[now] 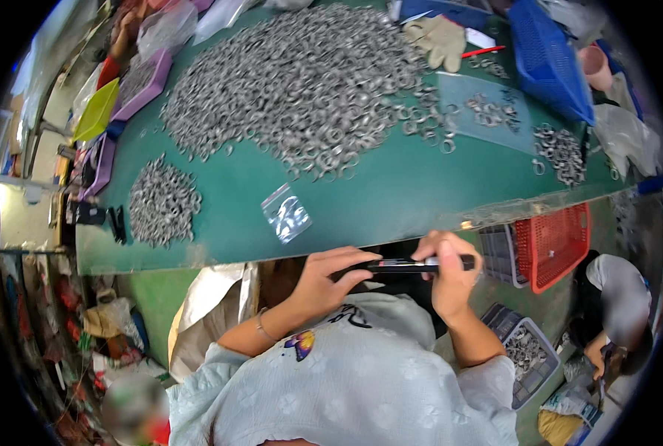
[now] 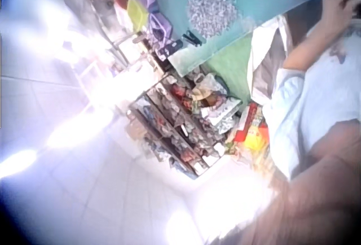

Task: The person sorts small metal rings on a green workbench, places them into clear plastic bags, and writes on the bags with a black marker. The person then seals the bags and places them into a blue basket. Other workers are visible in the background performing similar tasks.

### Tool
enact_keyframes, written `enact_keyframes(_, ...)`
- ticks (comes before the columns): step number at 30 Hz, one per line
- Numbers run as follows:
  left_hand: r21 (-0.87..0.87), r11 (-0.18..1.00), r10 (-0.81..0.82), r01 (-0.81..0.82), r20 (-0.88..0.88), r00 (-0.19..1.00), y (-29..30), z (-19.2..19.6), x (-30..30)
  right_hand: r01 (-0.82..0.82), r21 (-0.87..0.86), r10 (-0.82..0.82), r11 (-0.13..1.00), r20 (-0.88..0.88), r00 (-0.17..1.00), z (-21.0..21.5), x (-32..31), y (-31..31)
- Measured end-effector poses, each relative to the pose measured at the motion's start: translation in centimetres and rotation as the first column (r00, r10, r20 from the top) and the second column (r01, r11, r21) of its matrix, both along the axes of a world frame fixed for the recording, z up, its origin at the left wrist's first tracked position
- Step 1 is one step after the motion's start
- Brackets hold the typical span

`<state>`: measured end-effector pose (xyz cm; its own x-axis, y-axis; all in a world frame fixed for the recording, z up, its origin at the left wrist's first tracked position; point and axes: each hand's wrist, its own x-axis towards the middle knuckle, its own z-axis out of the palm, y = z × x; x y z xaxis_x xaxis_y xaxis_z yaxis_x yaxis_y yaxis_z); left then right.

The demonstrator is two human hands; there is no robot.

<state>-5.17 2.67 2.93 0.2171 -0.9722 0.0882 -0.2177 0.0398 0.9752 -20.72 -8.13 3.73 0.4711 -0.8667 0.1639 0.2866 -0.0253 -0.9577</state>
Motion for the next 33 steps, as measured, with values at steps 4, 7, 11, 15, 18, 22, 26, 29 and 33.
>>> enact_keyframes(4, 0.051, 0.935, 0.33, -0.35, 0.231, 0.915, 0.5, 0.8, 3.1, 0.195, -0.118, -0.208, 0.974, -0.105, 0.973, 0.9, -2.4, -3.1)
enact_keyframes(7, -0.086, 0.77, 0.621, -0.633, 0.33, 0.711, 1.8, -0.4, 6.0, 0.488, -0.294, -0.546, 0.822, -0.164, 0.821, 2.1, -6.5, -8.6)
enact_keyframes(11, -0.134, 0.544, 0.785, -0.828, 0.43, 0.446, 5.1, -3.9, 8.4, 0.759, -0.384, -0.832, 0.526, -0.049, 0.552, 2.3, -11.8, -18.8)
enact_keyframes(15, -0.244, 0.444, 0.835, -0.862, 0.46, 0.3, 3.7, -5.6, 8.1, 0.627, -0.738, -0.962, 0.247, -0.11, 0.249, 0.6, -19.7, -32.3)
enact_keyframes(18, -0.315, 0.371, 0.841, -0.874, 0.513, 0.172, 2.8, -6.1, 8.1, 0.382, -0.88, -0.956, 0.282, -0.226, 0.185, -0.4, -21.5, -40.9)
enact_keyframes(22, -0.363, 0.314, 0.832, -0.877, 0.551, 0.07, 3.1, -6.6, 8.2, 0.006, -0.958, -0.958, 0.288, -0.288, -0.014, -1.4, -20.8, -47.2)
enact_keyframes(26, -0.378, 0.296, 0.81, -0.877, 0.586, 0.022, 2.4, -7.1, 8.3, -0.246, -0.89, -0.914, 0.384, -0.329, -0.238, -3.7, -23.1, -51.6)
enact_keyframes(29, -0.382, 0.272, 0.806, -0.883, 0.591, -0.008, 2.7, -6.8, 8.1, -0.151, -0.916, -0.927, 0.372, -0.361, -0.096, -2.7, -21.4, -49.8)
enact_keyframes(33, -0.362, 0.33, 0.789, -0.872, 0.613, 0.044, 2.5, -6.5, 8.1, 0.196, -0.904, -0.924, 0.38, -0.359, 0.135, -1.8, -21.3, -48.0)
